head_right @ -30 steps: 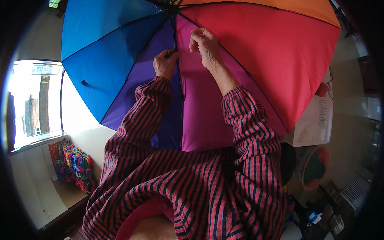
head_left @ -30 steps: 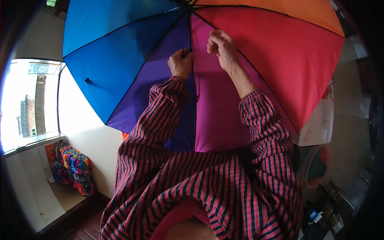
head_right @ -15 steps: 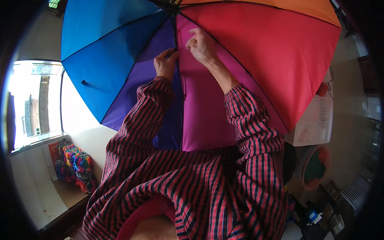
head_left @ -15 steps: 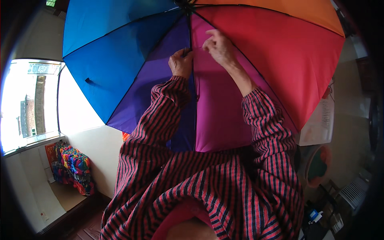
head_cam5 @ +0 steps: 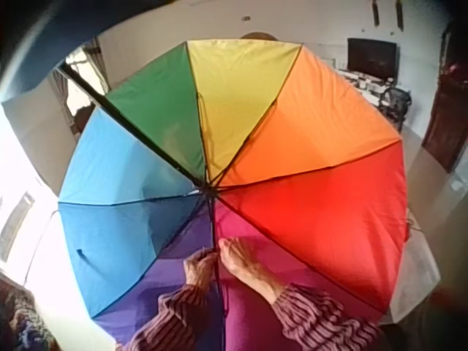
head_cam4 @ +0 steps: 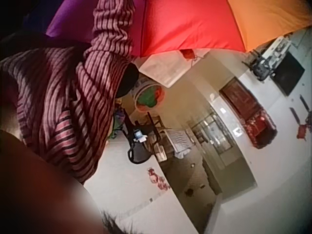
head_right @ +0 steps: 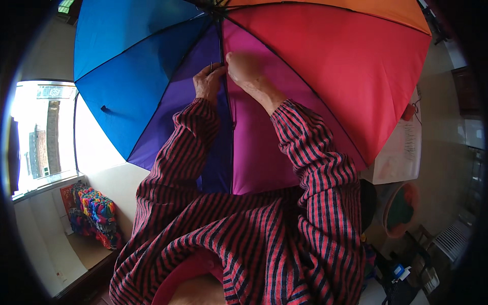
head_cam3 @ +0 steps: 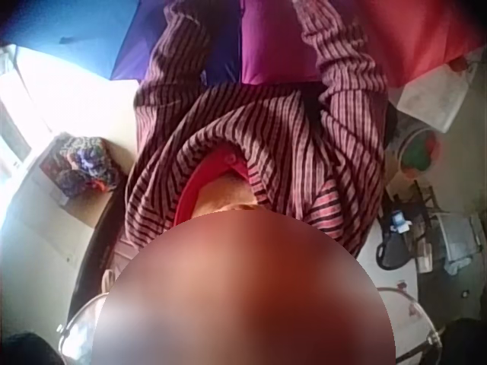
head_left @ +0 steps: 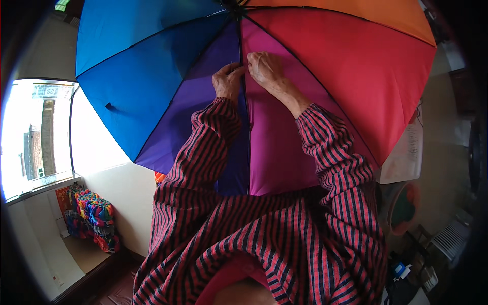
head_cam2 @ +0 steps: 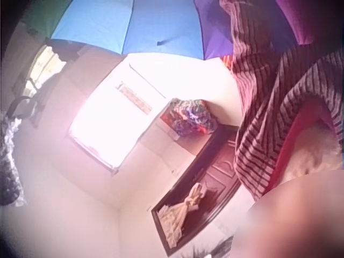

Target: The recorder is attempting to open and fix the mechanism of a multi-colored umbrella while sitting on the floor.

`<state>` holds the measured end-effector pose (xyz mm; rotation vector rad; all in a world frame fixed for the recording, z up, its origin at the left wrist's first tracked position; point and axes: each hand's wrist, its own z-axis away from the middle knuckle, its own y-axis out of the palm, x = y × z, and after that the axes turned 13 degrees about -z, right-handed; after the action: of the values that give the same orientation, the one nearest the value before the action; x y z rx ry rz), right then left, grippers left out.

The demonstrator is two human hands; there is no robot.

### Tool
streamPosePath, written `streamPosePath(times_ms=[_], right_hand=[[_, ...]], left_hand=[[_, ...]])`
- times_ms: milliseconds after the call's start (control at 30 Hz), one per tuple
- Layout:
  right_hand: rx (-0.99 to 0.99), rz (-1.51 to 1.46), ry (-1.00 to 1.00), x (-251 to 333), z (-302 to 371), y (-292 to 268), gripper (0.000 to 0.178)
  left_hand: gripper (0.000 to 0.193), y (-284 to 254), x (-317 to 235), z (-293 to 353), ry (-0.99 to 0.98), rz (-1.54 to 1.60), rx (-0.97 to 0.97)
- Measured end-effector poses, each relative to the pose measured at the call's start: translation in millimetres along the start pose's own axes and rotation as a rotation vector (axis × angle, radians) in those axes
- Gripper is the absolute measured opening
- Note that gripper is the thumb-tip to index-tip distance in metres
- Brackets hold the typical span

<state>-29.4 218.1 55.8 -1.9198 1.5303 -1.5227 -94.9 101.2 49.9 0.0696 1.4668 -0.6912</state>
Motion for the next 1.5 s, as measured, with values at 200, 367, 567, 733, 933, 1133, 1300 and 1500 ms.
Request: streamPosePath(times_ms=[200, 367, 567, 733, 933, 1133, 1300, 1500], right_hand=[[0.06, -0.022, 0.001, -5, -2, -2, 0.001], [0.054, -0.023, 0.0, -9, -7, 2, 0.003], [0.035, -0.042, -0.038, -9, -6, 2, 0.005], [0.031, -0.037, -0.041, -7, -5, 4, 0.005], [0.002, -0.032, 0.07, 11, -10, 7, 0.013], [0.079, 0.042, -0.049, 37, -25, 9, 0.009], [0.005, 0.105, -0.209, 41, -23, 6, 0.005], [-0.28, -0.174, -0.071, 61, -22, -10, 0.012]], left_hand=[[0.027, 2, -1, -1, 0.019, -0.002, 0.039], [0.027, 4, 6, -3, 0.004, 0.03, 0.03], [0.026, 5, 7, -5, 0.041, 0.044, -0.009], [0.024, 6, 7, -4, 0.037, 0.051, -0.022], [0.023, 1, 9, -4, -0.019, 0.005, -0.053], [0.023, 3, 22, -12, -0.106, 0.137, -0.085], [0.024, 3, 18, -6, -0.037, 0.172, -0.146], [0.033, 2, 9, 6, 0.106, -0.018, -0.119]])
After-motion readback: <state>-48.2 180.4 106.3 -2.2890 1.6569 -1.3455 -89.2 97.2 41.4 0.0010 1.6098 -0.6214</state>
